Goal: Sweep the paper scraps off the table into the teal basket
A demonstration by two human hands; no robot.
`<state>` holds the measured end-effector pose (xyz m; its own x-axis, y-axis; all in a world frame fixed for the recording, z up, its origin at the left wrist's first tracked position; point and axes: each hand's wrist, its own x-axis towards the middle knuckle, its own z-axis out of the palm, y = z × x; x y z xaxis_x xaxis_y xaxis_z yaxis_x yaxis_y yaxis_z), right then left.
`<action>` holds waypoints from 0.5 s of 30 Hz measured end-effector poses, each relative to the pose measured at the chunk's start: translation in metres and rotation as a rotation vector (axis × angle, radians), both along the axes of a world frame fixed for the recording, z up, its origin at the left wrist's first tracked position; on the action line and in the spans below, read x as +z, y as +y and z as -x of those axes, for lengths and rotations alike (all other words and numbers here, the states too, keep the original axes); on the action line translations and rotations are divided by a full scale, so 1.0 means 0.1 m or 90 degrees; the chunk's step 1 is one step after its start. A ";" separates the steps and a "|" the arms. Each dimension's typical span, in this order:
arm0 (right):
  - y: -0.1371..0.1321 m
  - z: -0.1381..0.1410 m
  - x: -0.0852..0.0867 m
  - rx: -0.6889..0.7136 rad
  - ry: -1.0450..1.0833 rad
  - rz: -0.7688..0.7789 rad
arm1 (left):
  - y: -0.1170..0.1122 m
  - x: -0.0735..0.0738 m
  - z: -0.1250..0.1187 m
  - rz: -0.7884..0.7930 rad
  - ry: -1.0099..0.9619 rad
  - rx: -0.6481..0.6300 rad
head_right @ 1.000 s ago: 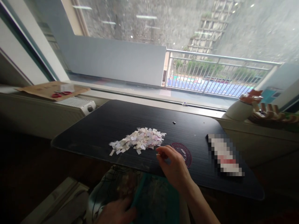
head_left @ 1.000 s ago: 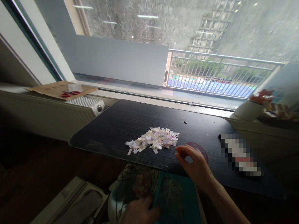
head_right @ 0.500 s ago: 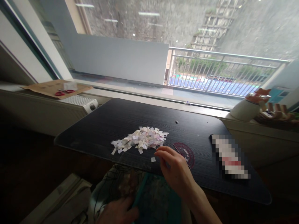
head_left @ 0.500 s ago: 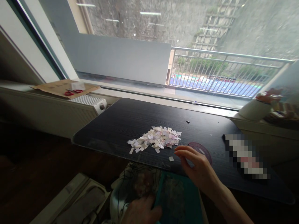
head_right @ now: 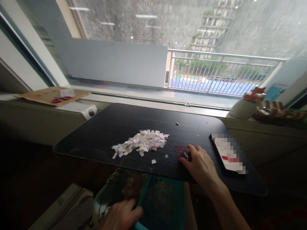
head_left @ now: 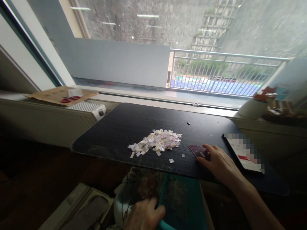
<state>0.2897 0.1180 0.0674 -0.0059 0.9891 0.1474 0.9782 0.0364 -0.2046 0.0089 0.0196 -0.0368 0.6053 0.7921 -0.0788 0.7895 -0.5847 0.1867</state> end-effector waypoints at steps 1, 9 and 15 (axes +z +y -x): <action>0.02 -0.01 0.00 -0.012 0.007 0.004 | 0.00 -0.05 -0.01 0.009 0.010 0.010; -0.15 0.10 -0.01 0.157 0.239 -0.021 | -0.02 -0.04 0.10 -0.020 -0.039 0.010; -0.21 0.52 0.12 0.296 0.301 -0.068 | -0.06 0.21 0.29 -0.030 -0.149 0.089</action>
<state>0.2381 0.0969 0.0797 -0.3380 0.8790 0.3362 0.6615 0.4760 -0.5795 -0.0197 0.0135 -0.0155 0.4875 0.8686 0.0890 0.8015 -0.4856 0.3489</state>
